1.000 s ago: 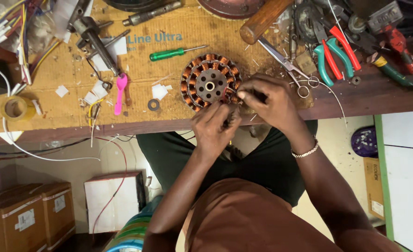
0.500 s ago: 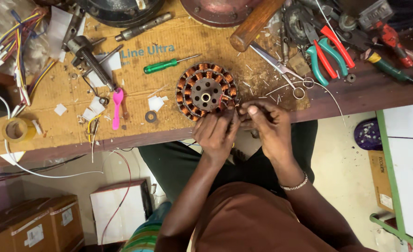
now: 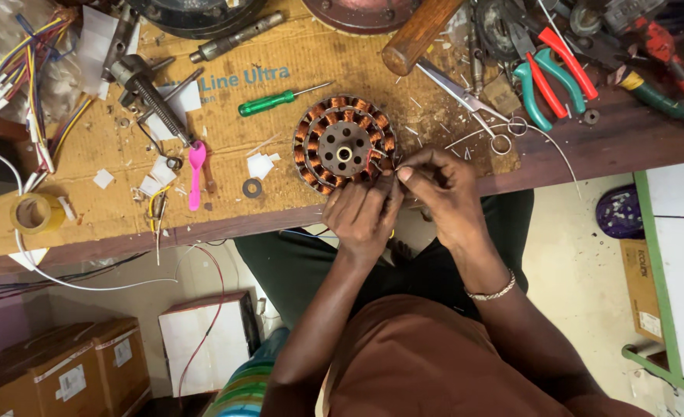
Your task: The person strips insulation from colored wires and inserts them into slots of a copper-wound motor stator. They use scissors to trim wire ends and continue threading wires into the stator throughout the clip.
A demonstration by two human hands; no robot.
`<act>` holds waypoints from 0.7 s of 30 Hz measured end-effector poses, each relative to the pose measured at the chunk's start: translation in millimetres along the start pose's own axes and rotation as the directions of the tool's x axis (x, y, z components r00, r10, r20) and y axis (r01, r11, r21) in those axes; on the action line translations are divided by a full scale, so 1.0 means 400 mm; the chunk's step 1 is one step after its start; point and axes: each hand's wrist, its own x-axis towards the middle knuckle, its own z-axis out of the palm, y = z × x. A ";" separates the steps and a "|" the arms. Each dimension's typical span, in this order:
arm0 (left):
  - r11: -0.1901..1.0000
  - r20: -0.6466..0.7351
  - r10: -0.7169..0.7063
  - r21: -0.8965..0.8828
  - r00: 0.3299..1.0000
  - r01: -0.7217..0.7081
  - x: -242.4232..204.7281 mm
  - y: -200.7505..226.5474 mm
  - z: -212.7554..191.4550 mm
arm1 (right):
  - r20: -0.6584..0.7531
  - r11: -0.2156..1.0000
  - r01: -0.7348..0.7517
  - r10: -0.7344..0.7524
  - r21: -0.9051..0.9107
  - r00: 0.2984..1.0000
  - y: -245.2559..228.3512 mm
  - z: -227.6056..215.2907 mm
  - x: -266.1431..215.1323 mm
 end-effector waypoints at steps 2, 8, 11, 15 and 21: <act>1.000 -0.034 -0.009 0.007 0.999 0.009 -0.002 -0.001 0.010 | 0.043 0.998 -0.008 0.005 0.065 0.999 0.003 -0.003 -0.005; 0.995 -0.044 -0.093 -0.039 0.995 0.092 -0.009 0.002 0.010 | 0.104 0.990 -0.108 0.098 0.095 0.990 -0.005 -0.004 -0.006; 0.992 -0.043 -0.119 -0.040 0.992 0.117 -0.005 0.006 0.008 | 0.157 0.994 -0.100 0.092 0.044 0.983 -0.021 -0.010 -0.002; 0.989 -0.018 -0.132 -0.073 0.991 0.130 0.006 0.010 0.005 | 0.217 0.999 -0.044 0.049 -0.028 0.975 -0.062 -0.015 0.014; 0.989 0.037 -0.125 -0.074 0.991 0.127 0.011 0.013 -0.005 | 0.164 0.935 0.047 0.012 -0.351 0.986 -0.112 -0.001 0.037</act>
